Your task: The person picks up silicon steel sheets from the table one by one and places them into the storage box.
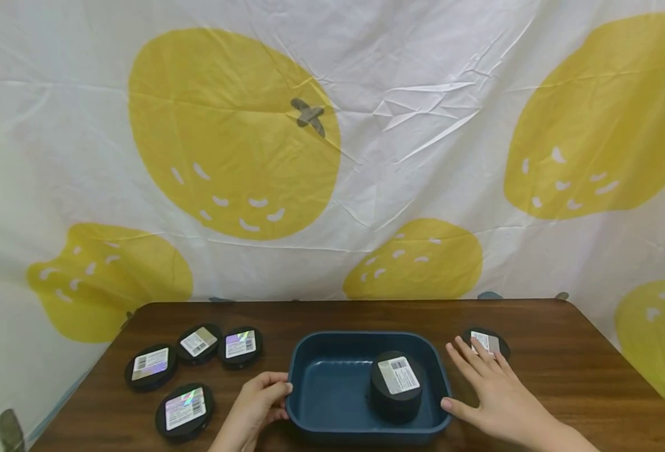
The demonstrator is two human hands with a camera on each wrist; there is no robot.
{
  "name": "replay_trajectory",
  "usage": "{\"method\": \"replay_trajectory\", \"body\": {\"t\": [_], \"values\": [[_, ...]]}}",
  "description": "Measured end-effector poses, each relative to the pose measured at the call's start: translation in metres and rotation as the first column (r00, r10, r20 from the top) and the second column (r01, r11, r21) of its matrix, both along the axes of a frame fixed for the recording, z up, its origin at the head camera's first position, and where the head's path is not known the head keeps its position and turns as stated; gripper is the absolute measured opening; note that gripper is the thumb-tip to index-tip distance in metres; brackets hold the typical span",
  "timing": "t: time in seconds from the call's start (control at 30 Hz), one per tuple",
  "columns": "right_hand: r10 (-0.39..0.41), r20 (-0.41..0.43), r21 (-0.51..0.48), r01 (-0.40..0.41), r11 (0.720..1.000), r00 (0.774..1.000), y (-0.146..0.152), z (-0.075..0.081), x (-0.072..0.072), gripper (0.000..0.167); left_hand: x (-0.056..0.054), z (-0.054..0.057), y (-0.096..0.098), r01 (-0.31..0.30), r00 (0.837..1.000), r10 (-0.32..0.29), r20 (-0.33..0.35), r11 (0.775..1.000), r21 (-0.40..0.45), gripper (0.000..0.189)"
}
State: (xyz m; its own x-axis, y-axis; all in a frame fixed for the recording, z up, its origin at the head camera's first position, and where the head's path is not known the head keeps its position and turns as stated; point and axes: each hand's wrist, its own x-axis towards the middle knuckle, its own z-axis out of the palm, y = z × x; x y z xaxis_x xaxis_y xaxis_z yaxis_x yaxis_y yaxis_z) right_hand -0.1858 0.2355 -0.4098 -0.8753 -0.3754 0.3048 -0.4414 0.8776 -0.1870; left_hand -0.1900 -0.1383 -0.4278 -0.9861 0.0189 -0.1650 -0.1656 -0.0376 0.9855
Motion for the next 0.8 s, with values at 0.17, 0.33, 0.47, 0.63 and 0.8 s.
{"method": "replay_trajectory", "body": {"t": [0.17, 0.33, 0.47, 0.63, 0.8], "values": [[-0.007, -0.032, 0.025, 0.008, 1.000, 0.999, 0.007, 0.000, 0.001, 0.079, -0.001, 0.000, 0.000, -0.008, 1.000, 0.008, -0.001, 1.000, -0.009, 0.030], [-0.021, -0.022, 0.027, 0.022, 0.999, 1.000, 0.015, 0.002, 0.002, 0.079, -0.001, 0.000, 0.000, -0.008, 1.000, 0.008, -0.004, 1.000, -0.012, 0.030], [-0.025, -0.050, 0.035, 0.027, 0.999, 0.998, 0.022, 0.000, 0.001, 0.080, -0.001, 0.000, -0.001, -0.002, 1.000, 0.002, -0.005, 1.000, -0.006, 0.029], [-0.044, -0.074, 0.044, 0.048, 0.998, 0.996, 0.032, -0.003, 0.001, 0.082, 0.000, 0.000, -0.001, 0.011, 1.000, -0.011, -0.010, 1.000, 0.005, 0.030], [-0.062, -0.070, 0.033, 0.064, 0.997, 0.996, 0.040, -0.003, 0.000, 0.083, 0.000, 0.000, -0.001, 0.017, 1.000, -0.017, -0.013, 1.000, 0.007, 0.030]]}}
